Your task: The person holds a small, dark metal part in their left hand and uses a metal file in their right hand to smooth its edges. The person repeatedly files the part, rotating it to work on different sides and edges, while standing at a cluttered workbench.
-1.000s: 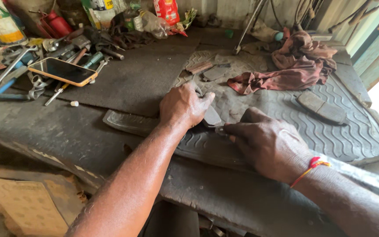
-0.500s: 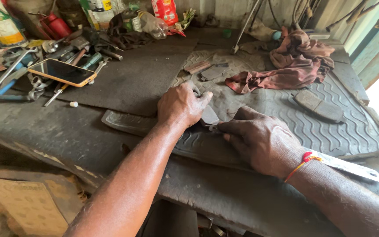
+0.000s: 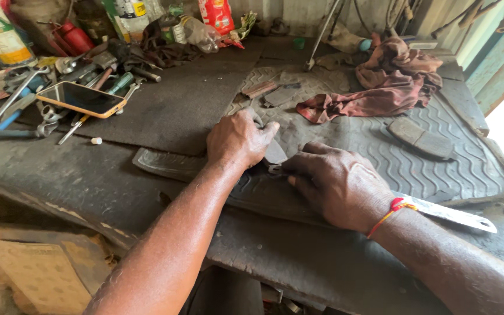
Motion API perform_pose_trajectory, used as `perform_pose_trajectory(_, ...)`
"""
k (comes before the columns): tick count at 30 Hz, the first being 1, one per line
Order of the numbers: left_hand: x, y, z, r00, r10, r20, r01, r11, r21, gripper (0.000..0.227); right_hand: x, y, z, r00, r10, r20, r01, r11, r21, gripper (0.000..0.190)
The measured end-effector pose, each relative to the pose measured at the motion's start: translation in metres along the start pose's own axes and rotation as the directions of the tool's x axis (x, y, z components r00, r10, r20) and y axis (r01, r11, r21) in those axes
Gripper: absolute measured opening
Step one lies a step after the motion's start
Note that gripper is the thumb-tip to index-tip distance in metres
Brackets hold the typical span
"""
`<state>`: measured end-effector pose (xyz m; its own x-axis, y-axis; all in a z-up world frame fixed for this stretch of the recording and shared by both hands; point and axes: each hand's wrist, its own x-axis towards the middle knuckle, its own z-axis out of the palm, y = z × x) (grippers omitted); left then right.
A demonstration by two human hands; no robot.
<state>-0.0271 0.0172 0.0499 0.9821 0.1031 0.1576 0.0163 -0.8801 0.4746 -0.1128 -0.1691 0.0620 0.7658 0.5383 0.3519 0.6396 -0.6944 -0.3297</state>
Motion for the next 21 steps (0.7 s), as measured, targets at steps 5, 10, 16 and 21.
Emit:
perform_pose_trajectory(5,-0.001,0.002,-0.001,1.0,-0.017,0.012,0.017,1.0,-0.008,0.049,0.0,0.002,0.0,1.0,-0.008,-0.003,0.008,1.0,0.012,0.024)
perform_pose_trajectory(10,-0.002,0.005,-0.002,1.0,-0.027,0.013,0.027,1.0,0.01,0.049,0.001,0.002,0.002,1.0,0.009,0.009,-0.009,1.0,-0.01,0.026)
perform_pose_trajectory(16,-0.004,0.009,-0.003,0.997,-0.068,0.029,0.067,0.997,0.039,0.049,0.0,-0.004,-0.001,0.998,0.061,0.028,-0.06,0.998,-0.021,0.027)
perform_pose_trajectory(21,-0.001,0.005,0.001,0.999,-0.043,-0.01,0.043,0.998,0.047,0.049,0.003,-0.015,0.005,0.999,-0.001,0.044,0.007,0.991,-0.136,0.035)
